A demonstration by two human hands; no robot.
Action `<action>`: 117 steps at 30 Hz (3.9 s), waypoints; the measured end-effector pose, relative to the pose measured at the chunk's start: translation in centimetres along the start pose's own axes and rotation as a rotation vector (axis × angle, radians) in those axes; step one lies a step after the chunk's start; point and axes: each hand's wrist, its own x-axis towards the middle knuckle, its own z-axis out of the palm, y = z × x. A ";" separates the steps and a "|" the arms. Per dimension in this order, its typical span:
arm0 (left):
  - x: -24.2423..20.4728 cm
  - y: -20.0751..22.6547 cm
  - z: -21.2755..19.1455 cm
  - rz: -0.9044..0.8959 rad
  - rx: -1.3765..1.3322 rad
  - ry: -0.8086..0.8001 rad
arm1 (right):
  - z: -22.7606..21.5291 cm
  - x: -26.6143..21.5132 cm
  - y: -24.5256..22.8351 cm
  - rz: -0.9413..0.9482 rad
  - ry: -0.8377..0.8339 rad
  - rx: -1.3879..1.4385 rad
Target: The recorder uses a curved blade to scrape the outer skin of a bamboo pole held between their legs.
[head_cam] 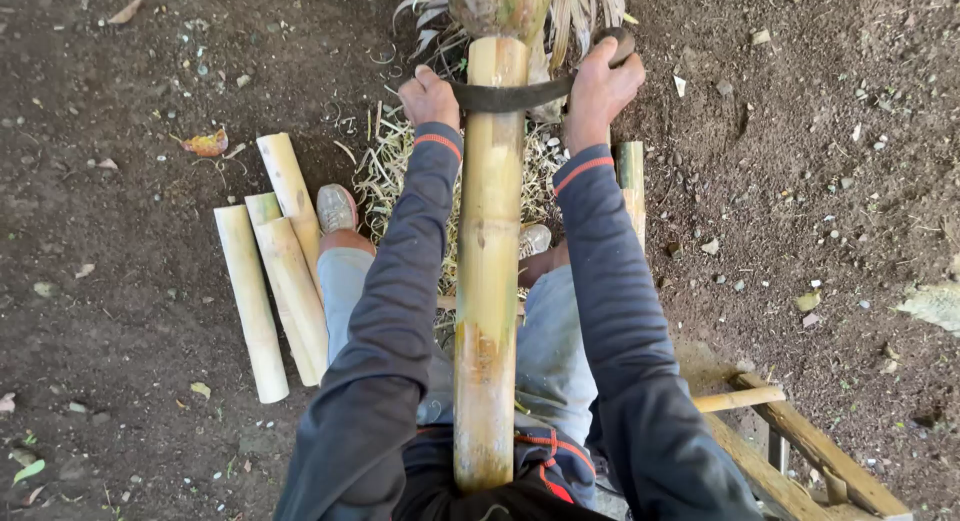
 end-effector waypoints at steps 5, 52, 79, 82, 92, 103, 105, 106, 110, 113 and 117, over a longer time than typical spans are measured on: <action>0.6 1.6 0.2 -0.107 0.054 -0.044 | 1.4 1.0 -2.0 0.050 -0.092 0.042; 3.0 -0.2 0.9 -0.179 -0.332 -0.115 | 0.9 -0.5 -3.5 0.106 -0.103 0.254; -4.8 -0.1 -8.2 -0.225 -0.361 -0.160 | -5.1 -4.9 -3.6 0.031 -0.227 -0.012; -6.6 2.2 -9.4 -0.275 -0.356 -0.131 | -5.8 -5.7 -2.8 -0.056 -0.204 -0.027; 1.6 1.5 -2.3 -0.266 -0.291 -0.158 | 1.1 0.0 -2.7 0.052 -0.181 -0.049; -1.4 -1.0 -4.6 -0.057 -0.375 -0.165 | -3.2 -2.9 -0.7 0.060 -0.177 -0.046; -3.1 -2.4 -6.2 0.350 -0.176 0.034 | -5.3 -4.4 -1.8 0.037 -0.239 -0.018; -4.5 -0.5 -7.9 0.352 -0.178 0.037 | -6.3 -5.2 -2.9 0.034 -0.240 -0.014; -9.0 1.9 -11.9 0.005 -0.255 -0.176 | -9.5 -7.7 -3.3 -0.037 -0.242 0.115; -10.1 2.0 -12.5 0.142 -0.178 -0.142 | -10.1 -8.3 -1.6 0.032 -0.237 0.247; -10.1 2.9 -12.5 0.157 -0.159 -0.137 | -9.7 -8.4 -0.2 0.106 -0.204 0.301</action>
